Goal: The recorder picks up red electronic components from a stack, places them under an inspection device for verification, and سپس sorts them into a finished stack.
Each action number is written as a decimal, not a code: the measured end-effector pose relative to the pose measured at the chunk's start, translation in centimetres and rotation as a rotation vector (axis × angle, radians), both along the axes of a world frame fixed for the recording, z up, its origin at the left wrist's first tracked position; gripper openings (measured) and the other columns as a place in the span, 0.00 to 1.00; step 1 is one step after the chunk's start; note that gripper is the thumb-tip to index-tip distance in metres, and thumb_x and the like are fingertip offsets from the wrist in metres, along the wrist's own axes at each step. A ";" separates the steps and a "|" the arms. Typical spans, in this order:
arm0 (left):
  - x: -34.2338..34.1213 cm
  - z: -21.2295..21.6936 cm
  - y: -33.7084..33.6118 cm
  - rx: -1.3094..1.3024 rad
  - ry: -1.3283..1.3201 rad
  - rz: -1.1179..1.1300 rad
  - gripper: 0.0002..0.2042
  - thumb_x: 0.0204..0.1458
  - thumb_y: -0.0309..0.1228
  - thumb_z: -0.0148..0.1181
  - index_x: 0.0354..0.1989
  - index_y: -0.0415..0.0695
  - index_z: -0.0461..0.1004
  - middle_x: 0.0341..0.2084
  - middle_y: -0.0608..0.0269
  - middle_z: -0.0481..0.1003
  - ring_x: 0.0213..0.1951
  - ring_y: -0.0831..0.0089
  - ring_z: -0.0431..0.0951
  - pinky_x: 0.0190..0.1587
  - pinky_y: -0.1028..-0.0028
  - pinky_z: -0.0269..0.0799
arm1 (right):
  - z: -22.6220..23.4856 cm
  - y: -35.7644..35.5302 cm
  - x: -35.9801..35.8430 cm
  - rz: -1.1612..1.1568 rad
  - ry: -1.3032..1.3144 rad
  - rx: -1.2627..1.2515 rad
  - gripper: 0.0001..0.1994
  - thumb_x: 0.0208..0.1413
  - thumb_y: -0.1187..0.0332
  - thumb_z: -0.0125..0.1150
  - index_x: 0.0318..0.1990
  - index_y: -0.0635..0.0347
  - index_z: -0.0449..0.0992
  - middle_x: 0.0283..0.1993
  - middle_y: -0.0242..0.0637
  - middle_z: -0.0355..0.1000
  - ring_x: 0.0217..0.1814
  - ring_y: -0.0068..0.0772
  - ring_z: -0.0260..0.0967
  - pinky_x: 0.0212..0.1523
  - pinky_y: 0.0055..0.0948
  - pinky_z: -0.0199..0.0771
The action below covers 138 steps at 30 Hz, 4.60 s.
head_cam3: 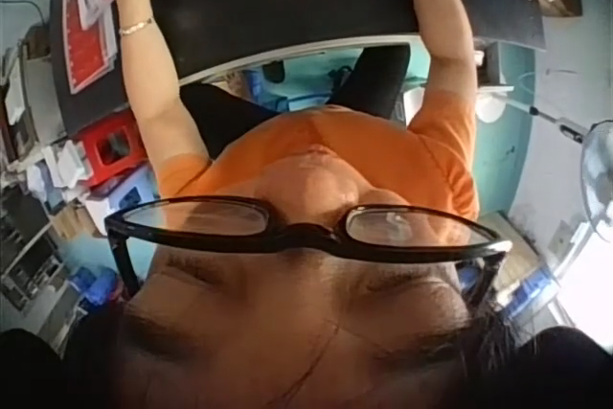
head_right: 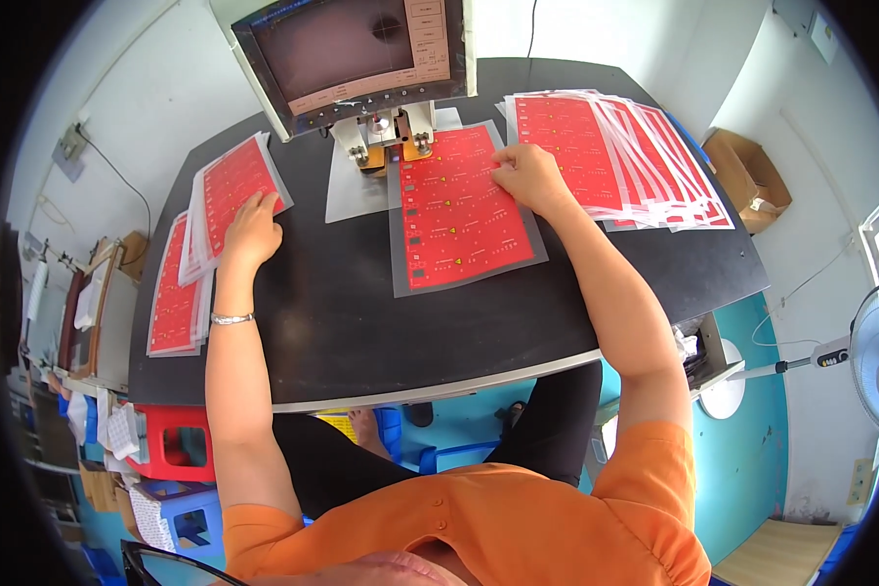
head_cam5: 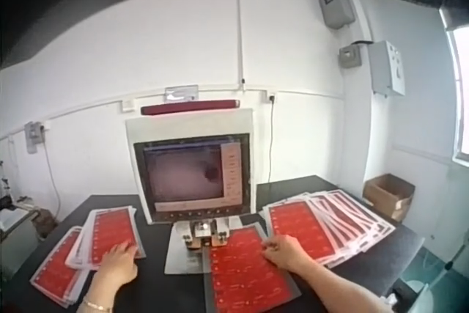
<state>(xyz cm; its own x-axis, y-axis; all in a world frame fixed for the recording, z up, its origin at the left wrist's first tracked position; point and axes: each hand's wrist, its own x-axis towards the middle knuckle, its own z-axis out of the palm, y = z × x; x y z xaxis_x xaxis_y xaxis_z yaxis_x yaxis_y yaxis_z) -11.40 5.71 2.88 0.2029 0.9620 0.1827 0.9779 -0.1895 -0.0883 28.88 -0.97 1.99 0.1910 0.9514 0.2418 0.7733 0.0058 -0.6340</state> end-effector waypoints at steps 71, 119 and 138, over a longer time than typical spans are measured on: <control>7.4 -1.6 -5.1 0.242 -0.053 -0.385 0.15 0.56 0.30 0.58 0.52 0.41 0.76 0.45 0.58 0.78 0.45 0.58 0.78 0.44 0.62 0.78 | -1.8 2.8 -1.0 -0.020 0.103 0.180 0.16 0.56 0.69 0.62 0.51 0.66 0.78 0.24 0.35 0.76 0.18 0.24 0.72 0.27 0.25 0.74; 11.1 -0.5 -12.5 0.178 -0.107 -0.763 0.20 0.57 0.33 0.59 0.56 0.35 0.74 0.53 0.43 0.74 0.54 0.54 0.76 0.54 0.63 0.75 | -2.0 1.7 2.1 0.124 -0.640 0.048 0.28 0.65 0.44 0.46 0.65 0.49 0.69 0.68 0.39 0.64 0.72 0.46 0.57 0.69 0.53 0.56; 11.4 -3.4 -5.0 0.256 -0.226 -0.700 0.22 0.60 0.39 0.57 0.57 0.36 0.72 0.55 0.48 0.74 0.58 0.54 0.74 0.61 0.59 0.69 | -1.4 0.8 5.4 0.082 -0.592 -0.018 0.27 0.63 0.46 0.52 0.64 0.49 0.70 0.68 0.42 0.64 0.73 0.48 0.57 0.70 0.54 0.54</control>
